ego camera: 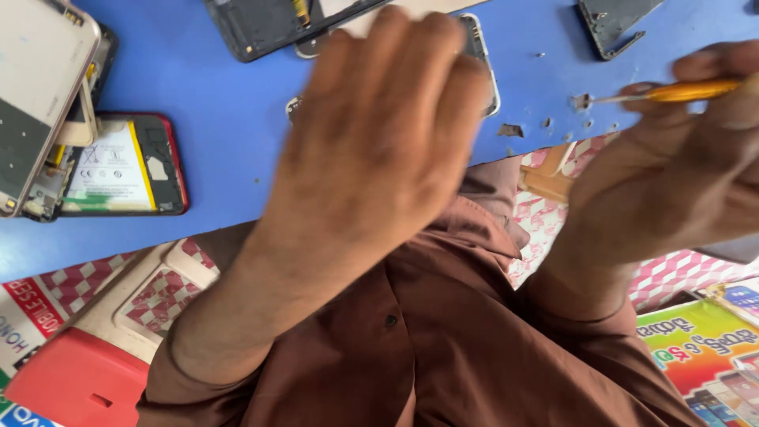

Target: The person inspects a gold-colored smartphone, then uses a screwdriver to remove screws from the internal frame of an open Oppo smartphone. The person continues to unscrew multiple fasteners around the battery and motherboard area.

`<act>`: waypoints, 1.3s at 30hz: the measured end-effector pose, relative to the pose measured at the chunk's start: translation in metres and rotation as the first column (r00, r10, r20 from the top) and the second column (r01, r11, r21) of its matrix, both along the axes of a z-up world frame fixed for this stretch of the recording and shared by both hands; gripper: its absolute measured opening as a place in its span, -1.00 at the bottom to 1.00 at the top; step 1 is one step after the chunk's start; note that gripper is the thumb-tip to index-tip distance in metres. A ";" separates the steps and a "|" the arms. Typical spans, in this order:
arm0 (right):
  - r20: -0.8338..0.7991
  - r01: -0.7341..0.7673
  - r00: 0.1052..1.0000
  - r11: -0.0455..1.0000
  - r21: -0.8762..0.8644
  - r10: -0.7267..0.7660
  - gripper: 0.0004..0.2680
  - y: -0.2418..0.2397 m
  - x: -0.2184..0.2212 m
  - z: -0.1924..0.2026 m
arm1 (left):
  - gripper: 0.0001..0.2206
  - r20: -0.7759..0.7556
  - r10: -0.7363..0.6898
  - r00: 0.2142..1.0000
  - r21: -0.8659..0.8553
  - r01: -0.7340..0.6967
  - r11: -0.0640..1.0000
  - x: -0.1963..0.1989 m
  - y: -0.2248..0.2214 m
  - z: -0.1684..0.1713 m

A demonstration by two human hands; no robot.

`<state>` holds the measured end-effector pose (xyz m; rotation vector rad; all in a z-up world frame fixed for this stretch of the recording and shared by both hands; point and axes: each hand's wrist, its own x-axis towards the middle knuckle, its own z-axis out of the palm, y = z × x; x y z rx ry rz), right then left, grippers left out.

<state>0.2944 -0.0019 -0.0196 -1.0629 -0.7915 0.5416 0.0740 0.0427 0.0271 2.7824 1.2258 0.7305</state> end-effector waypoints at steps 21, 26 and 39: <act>0.049 0.023 0.998 0.999 0.026 -0.024 -0.90 0.009 0.068 -0.049 | -0.88 -0.237 -0.139 0.962 -0.043 0.132 0.990 0.063 0.032 -0.011; 0.228 0.060 0.973 0.997 -0.042 -0.049 -0.88 0.006 0.066 -0.046 | -0.84 -0.174 -0.138 0.975 -0.060 0.129 0.990 0.059 0.030 -0.007; 0.112 -0.078 0.989 0.987 -0.144 0.095 -0.79 -0.023 0.096 -0.083 | -0.81 0.198 0.213 0.957 -0.174 -0.180 0.968 -0.034 -0.036 0.015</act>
